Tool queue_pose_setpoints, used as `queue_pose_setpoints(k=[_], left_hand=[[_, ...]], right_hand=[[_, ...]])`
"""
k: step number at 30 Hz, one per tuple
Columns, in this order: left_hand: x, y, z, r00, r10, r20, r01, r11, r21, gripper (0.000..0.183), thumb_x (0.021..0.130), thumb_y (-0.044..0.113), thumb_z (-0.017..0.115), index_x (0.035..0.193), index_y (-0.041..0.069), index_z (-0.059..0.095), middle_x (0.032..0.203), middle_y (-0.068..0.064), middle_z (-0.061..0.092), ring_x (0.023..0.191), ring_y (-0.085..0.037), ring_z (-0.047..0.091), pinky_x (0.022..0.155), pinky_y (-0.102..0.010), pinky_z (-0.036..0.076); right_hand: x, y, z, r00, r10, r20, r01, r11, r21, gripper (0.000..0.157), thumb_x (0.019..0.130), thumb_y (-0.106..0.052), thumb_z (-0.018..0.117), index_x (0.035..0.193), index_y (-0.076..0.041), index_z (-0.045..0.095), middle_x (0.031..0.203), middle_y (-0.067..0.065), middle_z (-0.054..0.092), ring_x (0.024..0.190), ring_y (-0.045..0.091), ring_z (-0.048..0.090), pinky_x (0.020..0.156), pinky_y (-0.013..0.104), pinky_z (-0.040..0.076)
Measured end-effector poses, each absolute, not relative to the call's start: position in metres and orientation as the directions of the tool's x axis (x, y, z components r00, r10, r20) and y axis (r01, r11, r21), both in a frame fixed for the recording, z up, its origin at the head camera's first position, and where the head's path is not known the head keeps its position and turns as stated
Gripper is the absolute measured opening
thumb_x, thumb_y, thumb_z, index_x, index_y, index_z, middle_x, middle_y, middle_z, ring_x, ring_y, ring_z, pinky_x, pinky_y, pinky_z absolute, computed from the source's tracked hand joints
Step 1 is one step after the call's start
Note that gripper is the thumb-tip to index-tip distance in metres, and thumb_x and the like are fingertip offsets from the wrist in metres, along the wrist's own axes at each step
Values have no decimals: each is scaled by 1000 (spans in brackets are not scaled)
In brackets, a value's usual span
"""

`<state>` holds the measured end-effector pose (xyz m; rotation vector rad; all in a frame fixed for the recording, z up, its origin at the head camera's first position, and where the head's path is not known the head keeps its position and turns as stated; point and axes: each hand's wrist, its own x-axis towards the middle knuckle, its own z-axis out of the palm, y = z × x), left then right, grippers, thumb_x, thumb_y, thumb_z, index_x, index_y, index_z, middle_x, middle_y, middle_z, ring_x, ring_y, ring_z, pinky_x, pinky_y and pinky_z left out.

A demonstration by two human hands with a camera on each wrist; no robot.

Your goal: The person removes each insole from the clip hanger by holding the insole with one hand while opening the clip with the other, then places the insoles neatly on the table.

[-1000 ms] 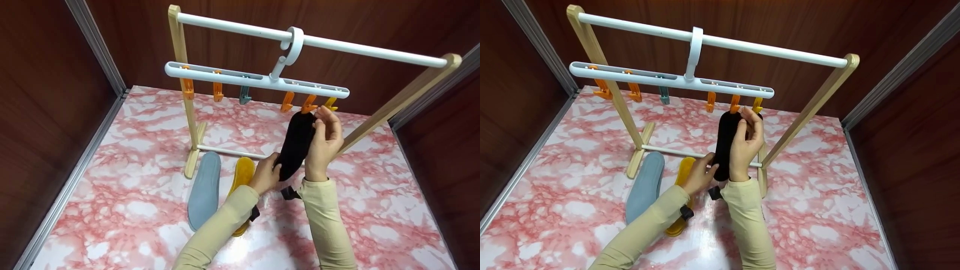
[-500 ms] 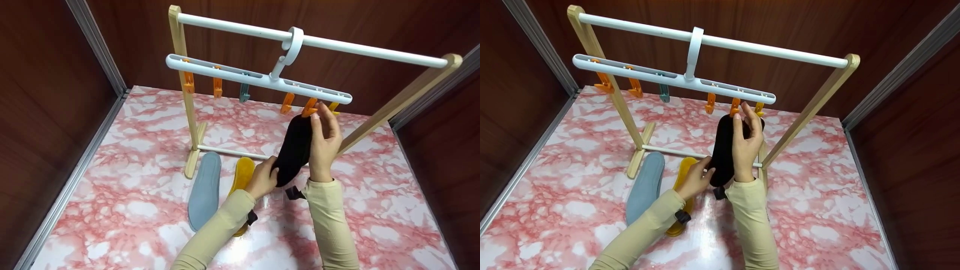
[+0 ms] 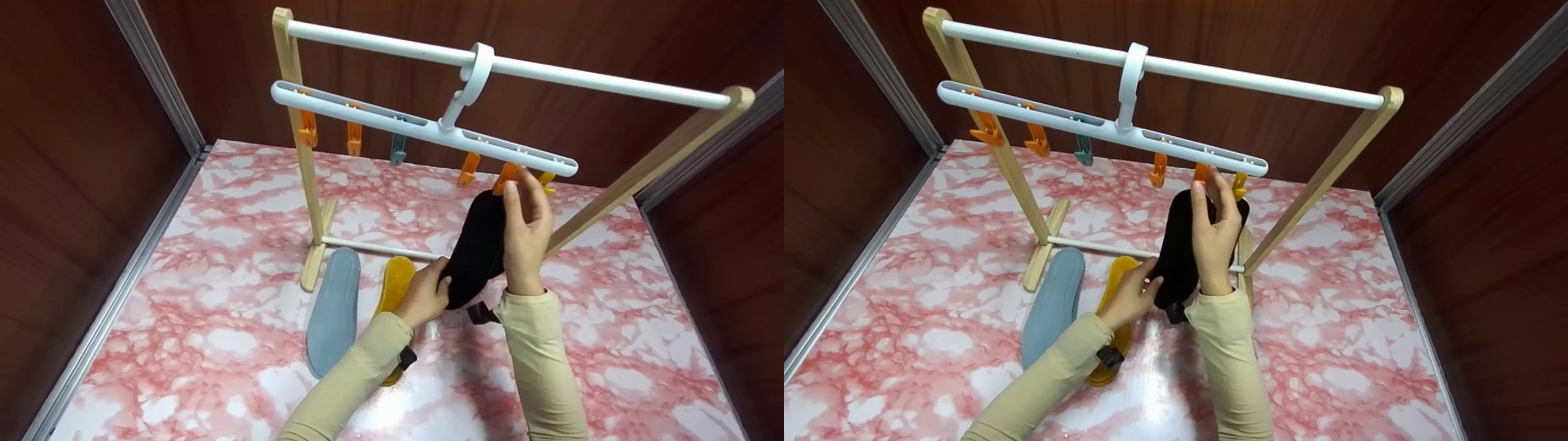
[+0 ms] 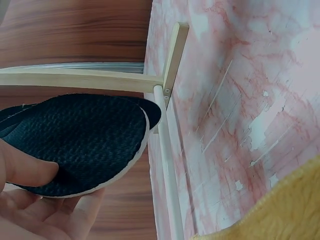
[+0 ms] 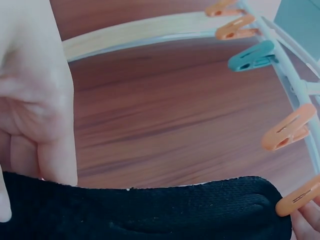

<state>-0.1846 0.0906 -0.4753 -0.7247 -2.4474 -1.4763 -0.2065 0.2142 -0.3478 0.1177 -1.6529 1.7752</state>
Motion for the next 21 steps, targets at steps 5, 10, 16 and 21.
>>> queue_pose_setpoints(k=[5,10,16,21], left_hand=[[-183,90,-476,-859,315,404,505,384,773,17,91,-1,52,107,-1,58,97,-16,67,93,-30,65,84,-38,51],[-182,88,-476,-861,323,392,496,370,785,19,91,-2,52,109,-1,59,100,-16,67,96,-29,65,86,-37,50],[-181,86,-474,-866,324,380,486,370,792,20,91,-3,52,109,-1,59,101,-16,67,96,-29,64,87,-36,51],[-180,85,-474,-868,336,365,477,363,800,20,92,-2,51,110,0,59,103,-16,67,97,-28,64,87,-36,51]], right_hand=[[-207,215,-347,-768,412,490,-531,18,-847,31,94,-3,55,124,4,57,121,13,61,111,18,56,99,27,42],[-208,214,-346,-751,404,522,-589,-55,-806,21,94,-1,54,114,0,61,110,7,64,101,17,59,91,26,45],[-209,214,-343,-752,352,557,-630,-137,-764,14,94,-2,55,106,-2,61,102,9,65,91,19,57,84,29,46],[-210,213,-341,-757,335,562,-634,-166,-755,11,95,-3,55,104,0,61,99,14,63,87,22,54,81,30,45]])
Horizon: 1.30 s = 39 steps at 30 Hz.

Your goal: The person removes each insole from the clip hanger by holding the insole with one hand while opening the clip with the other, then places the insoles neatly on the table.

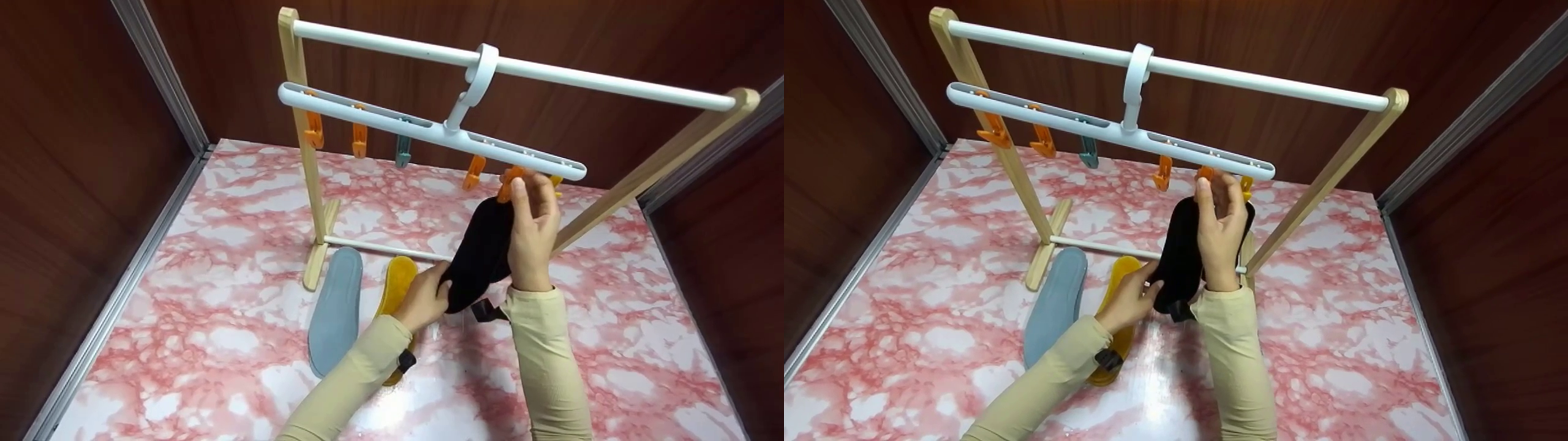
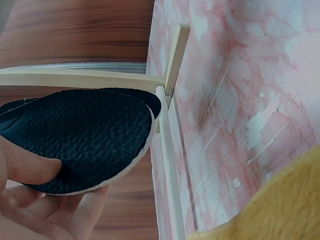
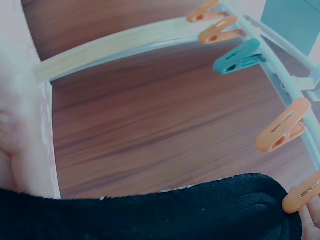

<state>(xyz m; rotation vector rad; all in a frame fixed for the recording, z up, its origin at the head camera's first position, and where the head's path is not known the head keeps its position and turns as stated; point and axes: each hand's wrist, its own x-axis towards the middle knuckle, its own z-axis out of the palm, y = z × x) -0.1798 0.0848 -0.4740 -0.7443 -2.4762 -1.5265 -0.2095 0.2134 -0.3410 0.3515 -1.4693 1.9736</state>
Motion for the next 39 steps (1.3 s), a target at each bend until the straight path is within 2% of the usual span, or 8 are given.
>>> queue_pose_setpoints(k=[5,10,17,24,30,34,37,39], left_hand=[[-179,85,-475,-861,340,379,490,349,799,23,91,-3,51,112,-1,59,106,-17,67,101,-29,64,91,-37,50],[-177,85,-479,-856,348,382,495,343,798,30,90,-5,51,118,-3,58,113,-19,66,108,-31,62,96,-37,47],[-172,81,-484,-872,353,340,458,340,821,22,88,-6,52,108,0,59,103,-15,67,98,-27,64,89,-36,50],[-165,75,-492,-891,339,302,417,348,839,16,89,-4,53,103,1,60,93,-14,67,85,-24,62,80,-35,51],[-158,72,-499,-897,358,260,388,353,851,16,88,-6,54,103,-1,58,94,-17,67,88,-27,63,81,-37,52],[-154,72,-502,-904,388,178,322,344,882,28,90,-4,54,118,-7,56,110,-24,65,105,-34,62,93,-42,49],[-152,73,-504,-908,403,115,264,337,904,43,91,-3,54,132,-11,48,123,-27,59,117,-37,56,101,-43,43],[-152,73,-506,-911,403,88,237,337,911,44,91,-3,55,133,-11,47,124,-28,59,118,-37,56,102,-44,43]], right_hand=[[-211,213,-339,-741,347,575,-654,-180,-734,10,95,-3,54,100,3,61,94,16,62,77,23,51,73,30,45],[-211,215,-337,-733,367,573,-663,-194,-723,9,94,-2,55,99,3,61,92,14,64,76,23,53,70,28,46],[-210,216,-336,-761,363,538,-639,-274,-719,11,94,0,54,102,4,61,95,17,64,82,25,56,71,28,46],[-208,219,-333,-798,367,478,-593,-337,-731,18,93,0,55,111,1,60,105,17,64,96,24,62,82,30,51],[-206,222,-336,-809,382,447,-568,-311,-762,24,93,-1,56,116,0,60,108,12,64,101,21,61,90,32,49],[-206,221,-337,-811,394,432,-562,-322,-762,25,92,0,58,117,-1,61,108,11,63,102,20,60,90,29,49],[-206,220,-338,-810,404,425,-562,-324,-762,25,92,3,56,115,-2,62,108,9,63,102,19,60,89,27,49],[-206,220,-338,-808,411,421,-561,-323,-762,26,91,5,54,114,-3,63,107,8,64,102,18,59,89,27,49]])
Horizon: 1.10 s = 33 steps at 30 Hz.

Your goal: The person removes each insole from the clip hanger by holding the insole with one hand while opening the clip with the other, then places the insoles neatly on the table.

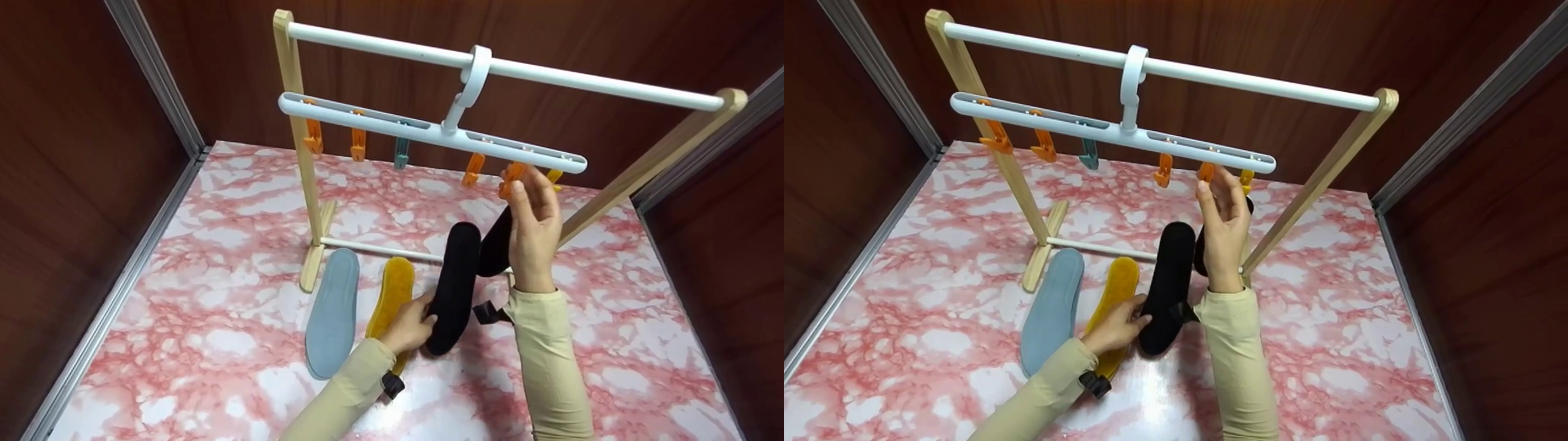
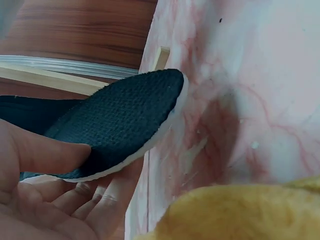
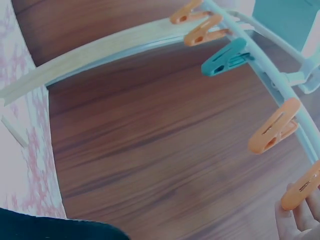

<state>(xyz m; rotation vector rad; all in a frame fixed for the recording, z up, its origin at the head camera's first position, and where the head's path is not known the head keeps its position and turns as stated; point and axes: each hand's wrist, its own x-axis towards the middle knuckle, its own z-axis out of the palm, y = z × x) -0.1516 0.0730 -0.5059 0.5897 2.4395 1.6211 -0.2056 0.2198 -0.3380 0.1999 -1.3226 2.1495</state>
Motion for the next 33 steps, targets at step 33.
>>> queue_pose_setpoints(k=[33], left_hand=[[-142,79,-520,-876,476,-78,175,465,868,14,81,2,67,94,-2,62,83,-14,67,77,-23,60,72,-27,48]], right_hand=[[-201,226,-346,-797,405,448,-568,-252,-783,30,90,7,56,117,0,65,116,8,67,111,24,58,96,29,47]])
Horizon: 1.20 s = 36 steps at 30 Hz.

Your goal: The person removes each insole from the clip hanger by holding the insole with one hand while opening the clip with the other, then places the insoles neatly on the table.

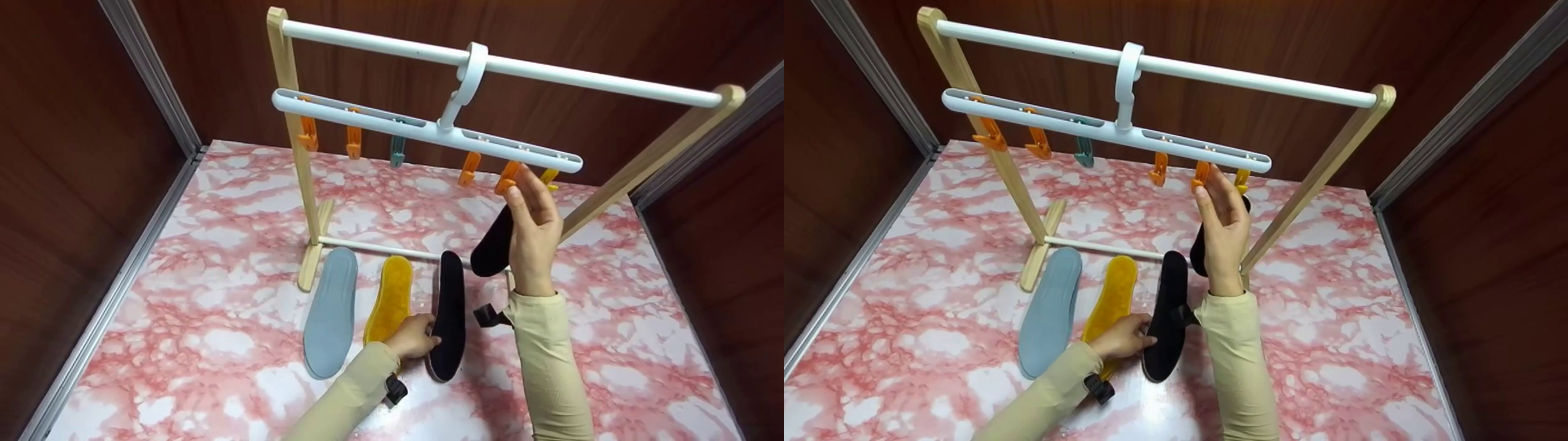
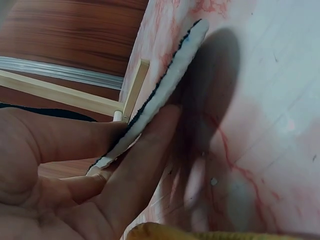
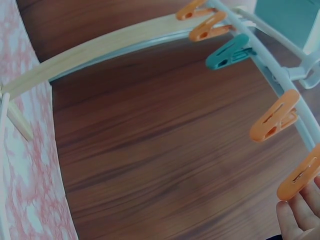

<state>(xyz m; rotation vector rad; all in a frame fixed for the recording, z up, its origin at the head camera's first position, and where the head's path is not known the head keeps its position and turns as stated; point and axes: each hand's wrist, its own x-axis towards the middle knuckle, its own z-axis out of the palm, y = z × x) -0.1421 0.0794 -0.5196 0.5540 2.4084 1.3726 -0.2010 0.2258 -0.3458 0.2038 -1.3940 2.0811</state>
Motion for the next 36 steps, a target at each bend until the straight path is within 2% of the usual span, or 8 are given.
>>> queue_pose_setpoints(k=[5,11,19,23,30,36], left_hand=[[-141,79,-520,-881,465,-85,166,472,866,14,80,2,68,93,-3,62,82,-13,66,75,-21,59,71,-28,48],[-139,79,-521,-884,452,-120,112,453,884,14,78,0,68,90,-3,61,74,-10,61,67,-15,50,64,-27,45],[-137,81,-521,-884,450,-126,115,471,875,21,76,0,71,93,-1,59,80,-15,67,75,-22,59,71,-28,47],[-136,81,-520,-890,442,-114,117,462,879,22,75,-1,72,93,-2,59,80,-16,67,75,-23,60,71,-28,47],[-134,81,-518,-903,428,-34,196,481,854,32,71,-1,75,96,-1,55,83,-18,66,76,-29,62,72,-32,50],[-135,83,-520,-911,413,10,256,546,798,43,67,-1,77,99,-2,49,81,-19,65,76,-33,65,71,-36,53]], right_hand=[[-201,227,-348,-792,402,459,-576,-246,-779,29,90,7,56,117,1,65,119,10,66,113,25,58,98,30,46],[-201,228,-350,-800,393,454,-569,-252,-783,30,89,5,58,119,2,65,116,10,67,106,21,63,96,29,47],[-200,231,-353,-811,384,442,-554,-259,-791,31,88,2,63,119,1,65,120,8,66,117,22,57,101,28,44],[-201,232,-352,-807,386,448,-559,-251,-791,32,88,2,63,120,2,64,120,13,66,118,24,57,101,29,43],[-198,233,-352,-759,399,514,-617,-189,-764,30,90,1,61,120,2,64,114,12,69,113,26,60,99,30,46],[-196,232,-352,-736,436,517,-639,-199,-743,24,90,3,59,112,3,67,108,13,70,105,25,64,95,30,48]])
